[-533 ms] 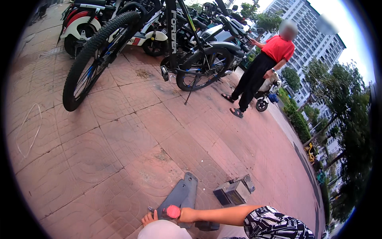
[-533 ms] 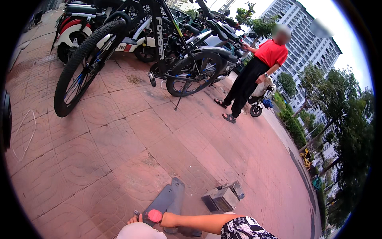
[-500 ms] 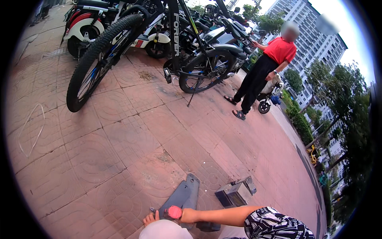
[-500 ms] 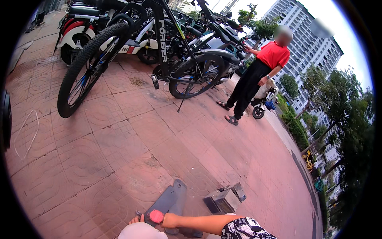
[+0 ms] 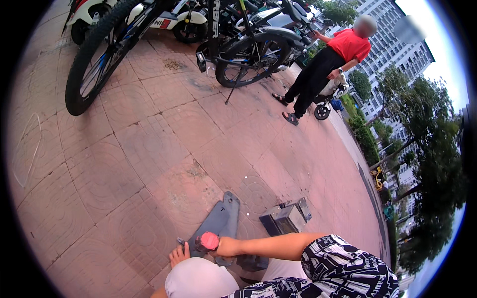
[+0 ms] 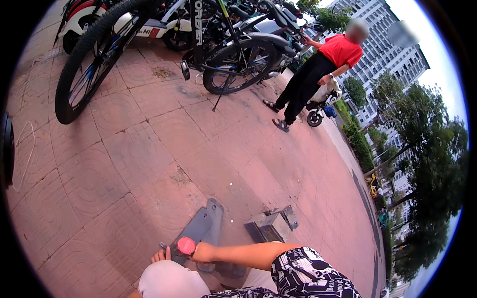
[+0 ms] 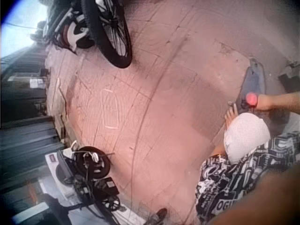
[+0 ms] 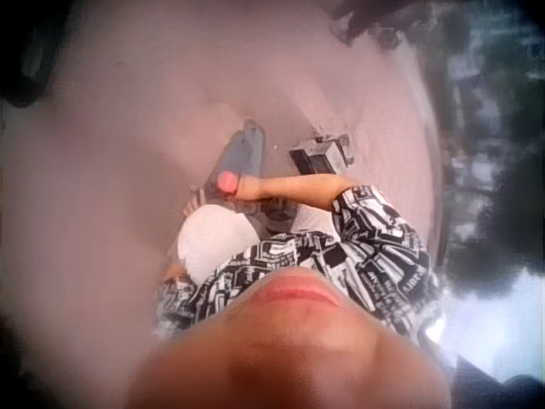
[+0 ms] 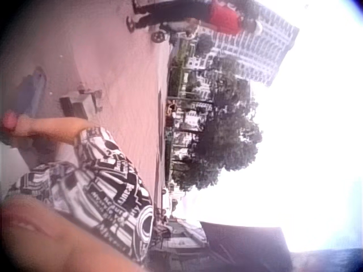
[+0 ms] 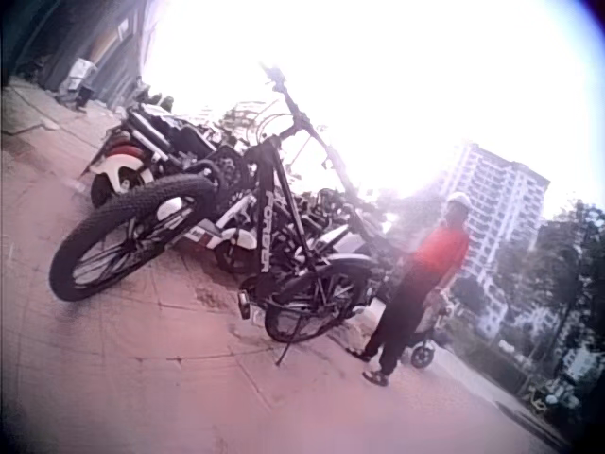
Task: The person uses a cordless drill to drive screws into two gray plastic parts on the ground. They then use pliers to adjust a screw on one of the parts and a metal rod to probe the holes. Finally, they pick up the parts and walk away.
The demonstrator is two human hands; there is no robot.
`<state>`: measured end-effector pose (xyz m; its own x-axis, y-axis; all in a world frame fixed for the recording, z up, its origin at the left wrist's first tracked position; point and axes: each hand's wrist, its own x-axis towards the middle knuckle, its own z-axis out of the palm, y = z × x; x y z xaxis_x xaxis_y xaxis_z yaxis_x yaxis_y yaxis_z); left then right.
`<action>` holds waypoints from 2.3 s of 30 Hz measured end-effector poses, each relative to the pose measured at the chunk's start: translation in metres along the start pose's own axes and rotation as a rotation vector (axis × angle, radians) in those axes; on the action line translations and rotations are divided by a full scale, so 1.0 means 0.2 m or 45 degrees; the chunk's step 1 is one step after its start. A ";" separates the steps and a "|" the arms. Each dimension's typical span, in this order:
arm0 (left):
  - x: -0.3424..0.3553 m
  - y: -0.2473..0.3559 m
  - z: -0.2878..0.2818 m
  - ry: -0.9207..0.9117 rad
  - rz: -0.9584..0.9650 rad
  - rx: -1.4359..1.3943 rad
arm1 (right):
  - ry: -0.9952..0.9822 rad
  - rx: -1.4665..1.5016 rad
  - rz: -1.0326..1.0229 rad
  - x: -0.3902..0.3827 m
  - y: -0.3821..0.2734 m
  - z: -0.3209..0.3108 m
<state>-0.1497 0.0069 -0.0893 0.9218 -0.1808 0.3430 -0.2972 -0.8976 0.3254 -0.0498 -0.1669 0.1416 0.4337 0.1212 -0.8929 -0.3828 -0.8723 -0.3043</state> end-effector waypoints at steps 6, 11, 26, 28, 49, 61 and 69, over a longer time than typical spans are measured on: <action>0.21 0.11 -0.37 -0.537 -0.177 -0.450 | 0.211 -0.312 -0.118 -0.02 0.24 0.14; 0.19 0.05 -0.38 -0.656 -0.199 -0.427 | 0.255 -0.105 0.038 -0.12 0.03 0.17; 0.20 0.04 -0.37 -0.719 -0.337 -0.599 | 0.278 0.133 0.188 -0.19 -0.06 0.19; 0.20 0.04 -0.38 -0.723 -0.344 -0.600 | 0.270 0.148 0.165 -0.19 -0.06 0.18; 0.20 0.03 -0.35 -0.707 -0.295 -0.548 | 0.097 -0.265 0.270 -0.11 -0.14 0.11; 0.22 0.04 -0.37 -0.810 -0.286 -0.503 | 0.197 0.039 0.143 -0.18 -0.06 0.17; 0.23 0.09 -0.43 -0.672 -0.252 -0.557 | 0.267 0.111 0.044 -0.30 0.06 0.23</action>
<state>-0.1330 0.0163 0.0075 0.9336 -0.3005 -0.1953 -0.0824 -0.7103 0.6990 -0.1167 -0.1624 0.1764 0.5754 -0.0170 -0.8177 -0.4657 -0.8287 -0.3105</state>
